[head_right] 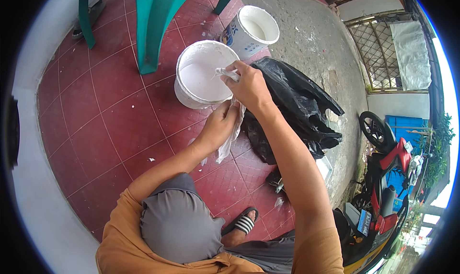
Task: The person stirs a white substance in a bucket with a wooden stick and a brush. They rub a small black object with a plastic bag containing a white material and pour a green liquid from a cup into the bucket.
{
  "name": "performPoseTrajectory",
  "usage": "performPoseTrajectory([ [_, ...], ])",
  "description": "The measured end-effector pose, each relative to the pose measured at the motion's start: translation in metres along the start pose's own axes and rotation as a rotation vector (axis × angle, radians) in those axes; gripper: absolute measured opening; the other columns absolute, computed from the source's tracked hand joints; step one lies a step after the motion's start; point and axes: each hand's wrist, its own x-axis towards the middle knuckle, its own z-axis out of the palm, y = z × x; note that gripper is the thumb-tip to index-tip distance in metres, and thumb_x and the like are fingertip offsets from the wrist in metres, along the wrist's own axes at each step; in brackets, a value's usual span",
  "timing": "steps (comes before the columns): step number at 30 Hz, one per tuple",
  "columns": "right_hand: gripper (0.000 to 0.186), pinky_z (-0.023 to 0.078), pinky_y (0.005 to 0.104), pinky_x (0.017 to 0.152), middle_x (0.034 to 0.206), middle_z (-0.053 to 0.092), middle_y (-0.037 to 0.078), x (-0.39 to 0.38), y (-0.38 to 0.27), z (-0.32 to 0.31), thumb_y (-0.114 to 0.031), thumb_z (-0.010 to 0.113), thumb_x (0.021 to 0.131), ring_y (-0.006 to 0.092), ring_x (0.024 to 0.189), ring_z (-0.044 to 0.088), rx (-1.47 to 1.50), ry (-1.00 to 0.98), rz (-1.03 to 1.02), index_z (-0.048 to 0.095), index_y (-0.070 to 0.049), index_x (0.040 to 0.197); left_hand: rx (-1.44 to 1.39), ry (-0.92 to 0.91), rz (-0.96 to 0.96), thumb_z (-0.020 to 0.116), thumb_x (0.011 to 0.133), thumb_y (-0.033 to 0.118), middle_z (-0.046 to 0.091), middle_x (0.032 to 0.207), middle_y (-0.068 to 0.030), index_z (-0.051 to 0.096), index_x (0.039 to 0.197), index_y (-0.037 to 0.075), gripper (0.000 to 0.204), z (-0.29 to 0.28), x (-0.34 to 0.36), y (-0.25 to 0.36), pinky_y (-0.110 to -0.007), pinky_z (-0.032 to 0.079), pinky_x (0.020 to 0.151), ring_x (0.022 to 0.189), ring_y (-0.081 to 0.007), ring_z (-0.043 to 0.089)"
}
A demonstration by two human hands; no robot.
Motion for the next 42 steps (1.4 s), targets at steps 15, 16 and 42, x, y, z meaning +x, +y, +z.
performPoseTrajectory([
  [15,0.036,0.054,0.0309,0.072,0.082,0.074,0.014,0.017,0.022,0.02,-0.024,0.075,0.086,0.0176,0.073,0.072,0.277,0.04,0.118,0.071,0.003,0.11,-0.14,-0.032,-0.003,0.043,0.107,0.031,0.063,0.084,-0.0104,0.058,0.108,-0.002,0.036,-0.002,0.0,-0.001,-0.036,0.047,0.073,0.078,-0.0168,0.059],
  [16,0.036,0.054,0.0309,0.072,0.082,0.074,0.014,0.017,0.02,0.021,-0.024,0.075,0.086,0.0176,0.073,0.072,0.277,0.037,0.117,0.071,0.003,0.11,-0.154,-0.049,-0.021,0.043,0.108,0.031,0.063,0.085,-0.0096,0.058,0.109,-0.002,0.036,-0.004,-0.001,0.003,-0.035,0.047,0.074,0.079,-0.0158,0.058],
  [42,0.02,0.057,0.0396,0.078,0.089,0.072,0.026,0.013,-0.003,0.017,-0.013,0.07,0.084,0.0381,0.085,0.073,0.095,0.283,-0.059,0.071,0.005,0.091,-0.359,-0.089,-0.065,0.044,0.106,0.026,0.06,0.089,-0.002,0.06,0.108,0.001,0.03,-0.005,0.001,-0.003,-0.027,0.045,0.073,0.081,-0.0084,0.054],
])
